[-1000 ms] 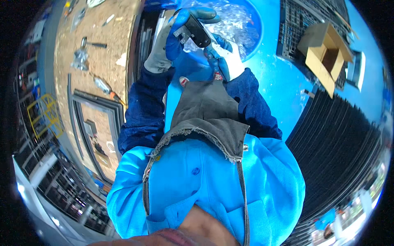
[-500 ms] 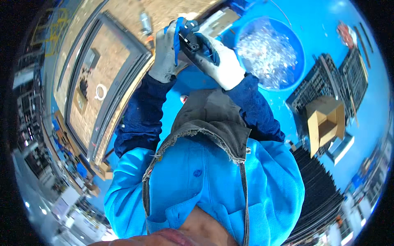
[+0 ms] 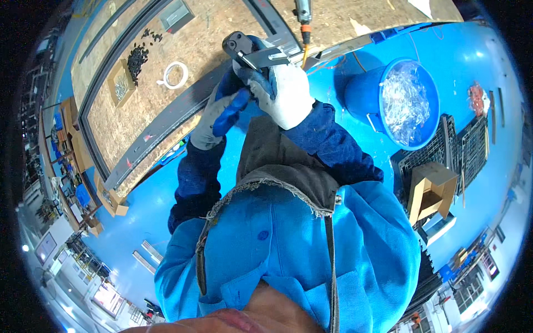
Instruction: The person is assembling a curved metal frame by attaching brackets and small hardware using a pneumatic screwdriver and manual tools.
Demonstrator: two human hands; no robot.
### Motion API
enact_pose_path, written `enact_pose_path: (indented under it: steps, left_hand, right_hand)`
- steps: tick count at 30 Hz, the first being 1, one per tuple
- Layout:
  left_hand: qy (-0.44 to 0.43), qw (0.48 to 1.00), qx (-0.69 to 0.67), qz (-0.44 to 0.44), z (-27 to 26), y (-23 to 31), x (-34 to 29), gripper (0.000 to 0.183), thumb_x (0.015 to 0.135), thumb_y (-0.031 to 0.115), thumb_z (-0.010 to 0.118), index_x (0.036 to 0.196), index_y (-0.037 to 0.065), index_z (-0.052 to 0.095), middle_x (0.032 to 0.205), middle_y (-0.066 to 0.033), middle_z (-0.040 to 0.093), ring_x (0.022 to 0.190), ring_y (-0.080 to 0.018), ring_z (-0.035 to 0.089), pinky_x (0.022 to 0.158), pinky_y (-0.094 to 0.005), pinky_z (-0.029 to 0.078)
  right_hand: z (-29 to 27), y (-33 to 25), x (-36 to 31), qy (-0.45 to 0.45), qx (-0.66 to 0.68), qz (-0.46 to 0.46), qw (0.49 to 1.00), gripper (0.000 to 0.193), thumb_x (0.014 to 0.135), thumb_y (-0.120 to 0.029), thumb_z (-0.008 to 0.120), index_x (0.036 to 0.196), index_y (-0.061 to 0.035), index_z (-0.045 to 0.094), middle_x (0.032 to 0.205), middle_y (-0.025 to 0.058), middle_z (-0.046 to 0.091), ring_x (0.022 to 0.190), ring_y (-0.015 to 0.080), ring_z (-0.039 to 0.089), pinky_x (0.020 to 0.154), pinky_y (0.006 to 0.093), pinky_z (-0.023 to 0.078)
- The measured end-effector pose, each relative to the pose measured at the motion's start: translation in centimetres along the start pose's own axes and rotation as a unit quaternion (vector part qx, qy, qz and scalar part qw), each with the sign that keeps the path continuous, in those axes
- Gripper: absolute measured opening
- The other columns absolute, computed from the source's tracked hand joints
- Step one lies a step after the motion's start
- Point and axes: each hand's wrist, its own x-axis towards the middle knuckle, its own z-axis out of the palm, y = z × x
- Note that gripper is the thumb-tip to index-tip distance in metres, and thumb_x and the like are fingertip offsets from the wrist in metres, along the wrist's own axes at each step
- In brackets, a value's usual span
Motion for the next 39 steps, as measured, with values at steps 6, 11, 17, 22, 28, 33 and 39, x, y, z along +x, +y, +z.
enact_pose_path:
  steps: [6,11,17,22,28,33,39]
  left_hand:
    - [0.021,0.998,-0.039,0.045,-3.8,-0.2,-0.7,0.062,0.081,-0.002,0.054,0.138,0.004,0.031,0.124,-0.0093,0.049,0.107,-0.0172,0.053,0.089,-0.0305,0.046]
    - [0.101,0.995,0.012,0.001,-3.6,2.2,-0.1,0.056,0.080,-0.001,0.054,0.132,0.004,0.036,0.116,-0.0077,0.053,0.103,-0.0152,0.054,0.086,-0.0292,0.046]
    - [0.203,0.944,0.136,0.223,-1.5,3.9,1.8,0.050,0.077,0.005,0.055,0.125,0.001,0.042,0.100,-0.0059,0.051,0.084,-0.0138,0.051,0.075,-0.0279,0.045]
    - [0.214,0.877,0.362,0.230,-6.0,4.5,2.0,0.050,0.079,0.019,0.061,0.120,-0.002,0.043,0.105,-0.0095,0.053,0.092,-0.0145,0.055,0.077,-0.0281,0.046]
    - [0.162,0.704,0.649,0.239,-11.8,10.1,0.3,0.050,0.070,0.013,0.067,0.117,0.004,0.050,0.095,-0.0142,0.059,0.072,-0.0338,0.058,0.065,-0.0407,0.048]
    - [0.064,0.609,0.744,0.266,-15.5,15.2,-2.0,0.035,0.076,0.023,0.066,0.105,0.005,0.056,0.088,-0.0086,0.063,0.073,-0.0244,0.063,0.057,-0.0339,0.049]
    - [0.019,0.544,0.792,0.278,-20.0,17.8,-6.3,0.042,0.075,0.026,0.066,0.110,0.007,0.055,0.098,-0.0073,0.062,0.080,-0.0229,0.064,0.064,-0.0330,0.050]
  right_hand:
    - [2.8,-1.6,3.0,-0.054,-0.050,-0.123,0.990,0.056,0.067,-0.014,0.072,0.119,-0.0068,0.052,0.107,0.0171,0.058,0.089,0.0358,0.060,0.074,0.0393,0.050]
    - [3.8,-1.9,5.7,-0.122,-0.019,-0.063,0.990,0.059,0.069,-0.019,0.072,0.122,-0.0078,0.049,0.091,0.0146,0.063,0.078,0.0363,0.062,0.067,0.0392,0.050]
    - [6.7,0.0,7.8,-0.158,0.257,0.052,0.952,0.038,0.083,-0.026,0.059,0.111,-0.0002,0.054,0.091,0.0165,0.064,0.079,0.0284,0.064,0.071,0.0336,0.050]
    - [9.3,-0.4,8.3,-0.140,0.408,0.127,0.893,0.035,0.094,-0.027,0.049,0.113,0.0028,0.050,0.094,0.0103,0.063,0.080,0.0138,0.058,0.070,0.0267,0.048]
    - [12.1,-3.7,10.0,-0.153,0.553,0.296,0.764,0.043,0.094,-0.040,0.047,0.115,-0.0036,0.055,0.079,-0.0030,0.052,0.062,0.0050,0.045,0.054,0.0185,0.036]
    - [15.4,-6.6,8.9,-0.188,0.635,0.368,0.653,0.046,0.090,-0.055,0.046,0.103,-0.0117,0.054,0.061,-0.0081,0.032,0.048,0.0036,0.028,0.042,0.0191,0.022]
    - [20.5,-9.8,6.8,-0.212,0.676,0.349,0.614,0.041,0.087,-0.059,0.048,0.093,-0.0185,0.051,0.065,-0.0069,0.038,0.050,0.0044,0.030,0.043,0.0193,0.023]
